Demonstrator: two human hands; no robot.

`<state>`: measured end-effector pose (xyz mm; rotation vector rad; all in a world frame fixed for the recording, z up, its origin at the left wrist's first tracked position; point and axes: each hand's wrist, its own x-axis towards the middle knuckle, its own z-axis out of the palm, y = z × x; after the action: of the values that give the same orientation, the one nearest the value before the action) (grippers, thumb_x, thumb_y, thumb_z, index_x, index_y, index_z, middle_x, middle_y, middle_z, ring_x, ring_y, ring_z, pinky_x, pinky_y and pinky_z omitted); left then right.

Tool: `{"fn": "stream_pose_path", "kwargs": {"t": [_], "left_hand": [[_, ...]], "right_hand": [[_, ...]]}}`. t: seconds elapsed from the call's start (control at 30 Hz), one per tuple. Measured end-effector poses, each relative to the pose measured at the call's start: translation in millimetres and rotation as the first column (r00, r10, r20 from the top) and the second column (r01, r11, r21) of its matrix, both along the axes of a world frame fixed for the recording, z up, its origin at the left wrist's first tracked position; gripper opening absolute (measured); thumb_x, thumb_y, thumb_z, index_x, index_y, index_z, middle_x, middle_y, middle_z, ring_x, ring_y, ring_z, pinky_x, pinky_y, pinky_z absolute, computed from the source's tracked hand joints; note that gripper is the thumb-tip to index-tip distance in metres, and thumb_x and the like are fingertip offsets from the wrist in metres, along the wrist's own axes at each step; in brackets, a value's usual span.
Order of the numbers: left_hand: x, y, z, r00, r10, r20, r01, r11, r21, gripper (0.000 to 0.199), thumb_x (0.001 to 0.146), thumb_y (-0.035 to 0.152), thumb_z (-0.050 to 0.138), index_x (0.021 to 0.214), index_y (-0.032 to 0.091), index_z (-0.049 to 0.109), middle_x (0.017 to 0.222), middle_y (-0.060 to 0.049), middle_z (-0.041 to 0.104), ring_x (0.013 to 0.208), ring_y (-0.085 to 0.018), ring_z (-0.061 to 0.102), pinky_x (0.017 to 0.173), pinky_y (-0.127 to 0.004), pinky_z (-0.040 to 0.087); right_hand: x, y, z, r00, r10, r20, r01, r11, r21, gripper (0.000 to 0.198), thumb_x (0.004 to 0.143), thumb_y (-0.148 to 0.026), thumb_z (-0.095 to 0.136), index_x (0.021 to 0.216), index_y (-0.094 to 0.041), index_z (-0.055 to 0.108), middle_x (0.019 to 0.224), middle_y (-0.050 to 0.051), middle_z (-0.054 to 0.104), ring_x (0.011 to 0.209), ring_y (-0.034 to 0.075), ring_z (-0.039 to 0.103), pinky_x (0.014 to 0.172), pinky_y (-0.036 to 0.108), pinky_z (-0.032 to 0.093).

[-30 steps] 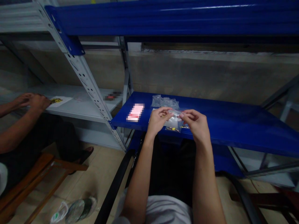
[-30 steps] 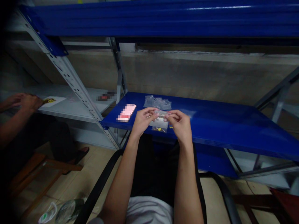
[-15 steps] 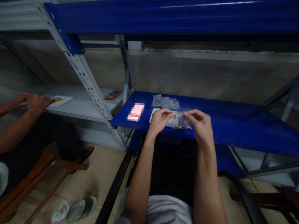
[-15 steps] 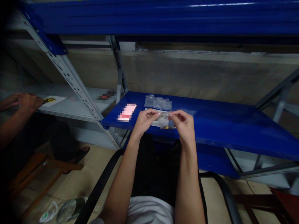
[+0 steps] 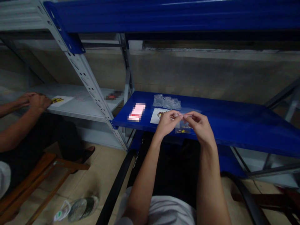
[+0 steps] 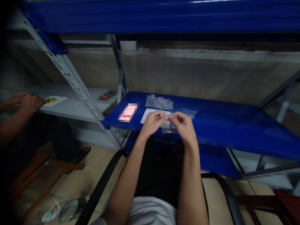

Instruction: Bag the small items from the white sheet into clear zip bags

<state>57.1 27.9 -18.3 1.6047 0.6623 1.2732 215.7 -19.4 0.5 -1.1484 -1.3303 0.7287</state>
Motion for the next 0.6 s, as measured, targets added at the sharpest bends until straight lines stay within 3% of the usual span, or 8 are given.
{"fn": "stream_pose_path", "kwargs": {"t": [0.13,0.3,0.5,0.6], "left_hand": [[5,0,-4.0,0.999,0.037,-0.011,-0.037,0.999,0.018,0.013,0.090,0.029,0.074,0.091,0.015,0.075,0.090,-0.008,0.077,0.085,-0.019,0.071,0.078,-0.029,0.054],[7,0,-4.6,0.990,0.127,-0.056,-0.124,0.991,0.049,0.009,0.086,0.025,0.077,0.084,0.016,0.077,0.087,-0.007,0.078,0.081,-0.019,0.071,0.078,-0.030,0.054],[11,0,-7.3,1.000,0.027,0.004,-0.027,0.997,-0.069,0.022,0.079,0.036,0.087,0.082,0.015,0.081,0.084,-0.009,0.080,0.078,-0.021,0.073,0.076,-0.032,0.056],[18,-3,-9.0,0.999,0.008,0.032,-0.004,0.993,-0.118,0.031,0.078,0.039,0.088,0.096,0.014,0.081,0.086,-0.008,0.079,0.078,-0.020,0.073,0.074,-0.030,0.056]], "right_hand": [[2,-3,3,1.000,-0.015,0.009,0.015,1.000,0.022,0.025,0.080,-0.045,0.081,0.077,-0.021,0.074,0.074,0.003,0.073,0.071,0.018,0.067,0.068,0.029,0.052],[11,-7,4,0.999,0.013,0.040,-0.011,0.999,-0.047,0.027,0.076,-0.047,0.084,0.079,-0.021,0.079,0.075,0.005,0.076,0.071,0.020,0.069,0.069,0.032,0.053],[25,-8,-2,0.996,-0.090,0.027,0.091,0.992,-0.081,0.027,0.070,-0.047,0.089,0.074,-0.021,0.083,0.071,0.005,0.075,0.067,0.019,0.065,0.065,0.031,0.049],[32,-9,-5,0.991,-0.133,-0.007,0.131,0.984,-0.120,0.030,0.068,-0.047,0.090,0.078,-0.020,0.084,0.068,0.004,0.073,0.060,0.016,0.058,0.057,0.029,0.043]]}}
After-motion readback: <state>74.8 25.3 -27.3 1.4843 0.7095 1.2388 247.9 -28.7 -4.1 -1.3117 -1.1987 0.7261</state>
